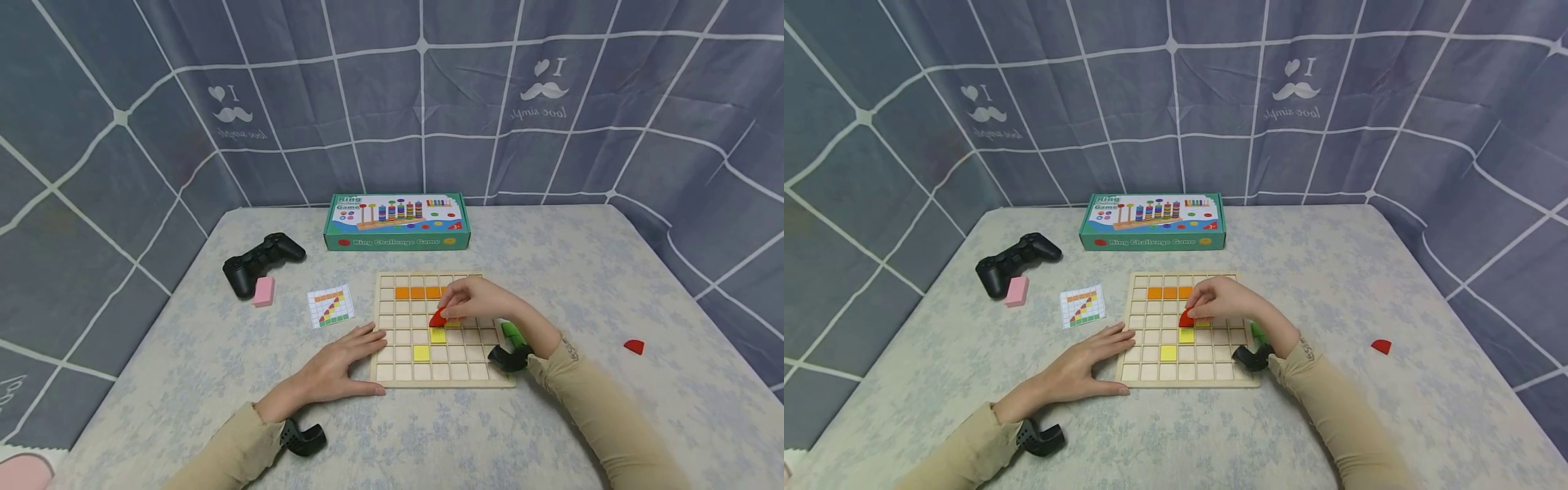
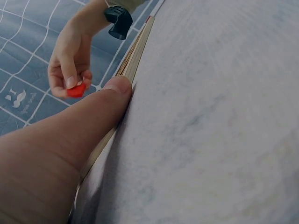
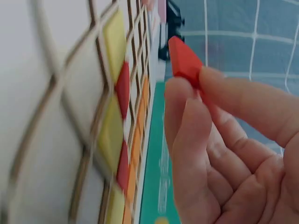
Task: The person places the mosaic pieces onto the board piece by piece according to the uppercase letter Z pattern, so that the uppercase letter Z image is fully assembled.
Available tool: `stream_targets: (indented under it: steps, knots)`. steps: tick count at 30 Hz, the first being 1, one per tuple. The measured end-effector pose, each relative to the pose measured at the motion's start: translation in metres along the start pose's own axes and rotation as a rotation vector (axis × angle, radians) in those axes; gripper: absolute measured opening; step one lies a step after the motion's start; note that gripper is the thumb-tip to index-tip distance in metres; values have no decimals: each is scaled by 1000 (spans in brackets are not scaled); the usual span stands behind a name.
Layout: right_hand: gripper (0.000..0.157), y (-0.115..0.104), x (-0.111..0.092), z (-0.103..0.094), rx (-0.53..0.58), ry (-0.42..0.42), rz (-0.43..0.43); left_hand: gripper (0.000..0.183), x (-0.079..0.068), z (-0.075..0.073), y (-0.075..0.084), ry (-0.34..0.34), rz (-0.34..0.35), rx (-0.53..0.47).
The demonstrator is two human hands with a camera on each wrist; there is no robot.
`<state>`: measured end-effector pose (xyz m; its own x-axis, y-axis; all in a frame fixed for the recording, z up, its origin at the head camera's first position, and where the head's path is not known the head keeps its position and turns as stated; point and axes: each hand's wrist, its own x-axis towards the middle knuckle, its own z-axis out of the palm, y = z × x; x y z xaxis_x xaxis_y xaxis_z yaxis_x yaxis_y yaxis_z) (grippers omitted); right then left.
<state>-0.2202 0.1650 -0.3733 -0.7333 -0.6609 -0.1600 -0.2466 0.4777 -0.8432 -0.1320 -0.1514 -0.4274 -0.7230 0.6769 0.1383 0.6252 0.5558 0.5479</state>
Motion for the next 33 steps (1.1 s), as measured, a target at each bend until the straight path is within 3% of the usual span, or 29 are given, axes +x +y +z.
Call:
stream_targets:
  steps: [5, 10, 13, 19, 26, 33]
  knots:
    - [11, -8, 15, 19, -51, -5, -4, 81, 0, 1, -1, 0, -3, 5]
    - [7, -10, 23, 32, -186, -8, 22, 80, 0, 1, -2, 2, 1, 9]
    - [6, -11, 24, 37, -272, 1, 13, 80, 0, 1, -2, 2, 3, 10]
    - [4, -14, 21, 39, -328, -10, 2, 81, 0, 1, -2, 1, 3, 13]
    - [4, -17, 7, 24, -255, -10, -15, 80, 0, 1, -2, 2, 4, 12]
    - [18, -14, -24, -9, -191, -41, -52, 81, 0, 1, -2, 5, 10, 14]
